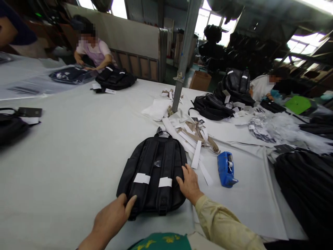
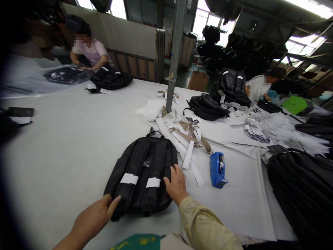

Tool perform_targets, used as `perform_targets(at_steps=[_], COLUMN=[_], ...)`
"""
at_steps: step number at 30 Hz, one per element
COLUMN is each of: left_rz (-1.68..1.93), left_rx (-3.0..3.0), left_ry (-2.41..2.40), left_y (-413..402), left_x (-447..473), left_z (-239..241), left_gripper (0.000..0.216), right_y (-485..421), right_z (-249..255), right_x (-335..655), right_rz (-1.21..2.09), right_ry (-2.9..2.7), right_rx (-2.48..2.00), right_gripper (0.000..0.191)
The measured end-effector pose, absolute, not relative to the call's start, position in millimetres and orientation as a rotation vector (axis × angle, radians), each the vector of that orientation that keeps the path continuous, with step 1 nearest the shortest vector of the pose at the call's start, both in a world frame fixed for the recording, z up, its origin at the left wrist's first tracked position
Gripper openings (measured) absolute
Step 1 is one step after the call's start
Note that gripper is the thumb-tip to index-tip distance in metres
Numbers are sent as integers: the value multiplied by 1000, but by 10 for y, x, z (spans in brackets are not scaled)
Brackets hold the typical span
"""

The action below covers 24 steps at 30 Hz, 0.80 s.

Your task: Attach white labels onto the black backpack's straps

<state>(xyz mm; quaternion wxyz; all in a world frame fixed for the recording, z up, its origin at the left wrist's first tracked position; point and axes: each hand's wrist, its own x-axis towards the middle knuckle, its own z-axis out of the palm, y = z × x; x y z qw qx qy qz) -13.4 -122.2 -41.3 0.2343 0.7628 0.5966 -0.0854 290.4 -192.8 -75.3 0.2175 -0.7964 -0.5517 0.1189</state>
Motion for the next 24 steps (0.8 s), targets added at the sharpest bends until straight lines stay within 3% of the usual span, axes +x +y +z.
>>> perform_targets(at_steps=[4, 9, 16, 20, 22, 24], left_rz=[210, 123, 230, 453, 678, 592], left_rx=[2368, 2219, 2182, 2148, 1844, 1432], left_ry=[1635, 1604, 1651, 1718, 1989, 2183], left_y=[-1159, -1389, -1434, -1390, -1445, -1548], left_x=[-48, 385, 429, 148, -8, -87], left_z=[-546, -811, -812, -887, -1030, -1182], left_gripper=[58, 58, 49, 60, 75, 79], right_y=[-1905, -1937, -1968, -1973, -1928, -1850], right_z=[-750, -1004, -1080, -1029, -1071, -1154], right_x=[2857, 2640, 2688, 2863, 2994, 3117], right_rz=[306, 540, 604, 547, 536, 701], right_ry=[-1799, -2172, -2162, -1873, -1488, -1062], right_rx=[-2043, -1879, -1835, -1850, -1977, -2012], right_gripper=[61, 64, 66, 66, 67, 67])
